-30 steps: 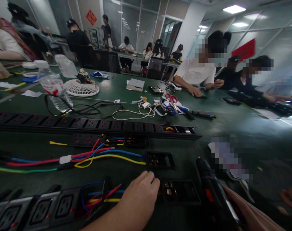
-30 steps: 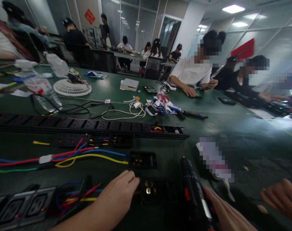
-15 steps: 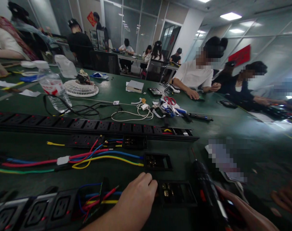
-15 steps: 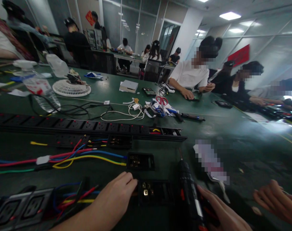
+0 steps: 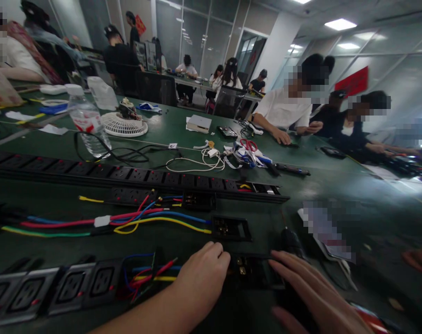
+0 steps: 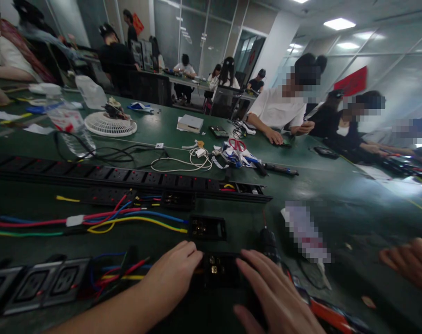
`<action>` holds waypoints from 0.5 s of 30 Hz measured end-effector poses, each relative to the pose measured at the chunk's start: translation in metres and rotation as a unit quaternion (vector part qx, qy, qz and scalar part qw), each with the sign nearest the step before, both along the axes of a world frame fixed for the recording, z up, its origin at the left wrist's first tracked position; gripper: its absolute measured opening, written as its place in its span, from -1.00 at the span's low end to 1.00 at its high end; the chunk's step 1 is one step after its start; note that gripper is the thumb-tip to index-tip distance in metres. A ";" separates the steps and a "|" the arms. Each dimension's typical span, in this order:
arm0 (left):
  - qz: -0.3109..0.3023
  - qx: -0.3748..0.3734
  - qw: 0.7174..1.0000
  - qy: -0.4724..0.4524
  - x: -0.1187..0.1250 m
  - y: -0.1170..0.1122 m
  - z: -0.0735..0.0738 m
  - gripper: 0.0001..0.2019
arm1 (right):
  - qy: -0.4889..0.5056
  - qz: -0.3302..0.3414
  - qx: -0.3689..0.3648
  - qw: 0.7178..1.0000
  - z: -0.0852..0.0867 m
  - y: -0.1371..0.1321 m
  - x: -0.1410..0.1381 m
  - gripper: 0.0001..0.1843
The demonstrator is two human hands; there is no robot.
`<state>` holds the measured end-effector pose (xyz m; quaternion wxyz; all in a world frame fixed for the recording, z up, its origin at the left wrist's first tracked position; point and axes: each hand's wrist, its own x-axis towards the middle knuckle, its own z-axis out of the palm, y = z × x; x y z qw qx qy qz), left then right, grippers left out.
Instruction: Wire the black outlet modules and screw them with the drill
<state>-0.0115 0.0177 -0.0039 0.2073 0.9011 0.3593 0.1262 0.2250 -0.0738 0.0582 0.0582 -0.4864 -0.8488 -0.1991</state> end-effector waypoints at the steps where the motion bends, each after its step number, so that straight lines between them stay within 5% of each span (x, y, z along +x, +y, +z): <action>1: 0.002 -0.002 1.000 -0.007 0.000 0.000 0.000 -0.73 | -0.012 0.009 -0.008 1.000 0.002 0.010 -0.021 -0.23; 2: 0.005 -0.006 1.000 -0.015 0.000 0.000 0.001 -0.74 | -0.009 0.015 -0.004 1.000 0.001 0.018 -0.039 0.10; 5: 0.013 -0.017 0.999 -0.041 -0.001 0.000 -0.001 -0.78 | 0.038 -0.008 -0.024 0.999 -0.012 0.036 -0.064 0.33; 11: 0.029 -0.029 0.997 -0.061 -0.001 -0.001 -0.007 -0.82 | 0.087 -0.012 -0.038 0.995 -0.028 0.039 -0.055 0.07; 15: 0.034 -0.005 0.997 -0.065 0.000 -0.003 -0.005 -0.90 | 0.098 0.012 -0.023 0.995 -0.031 0.037 -0.053 -0.54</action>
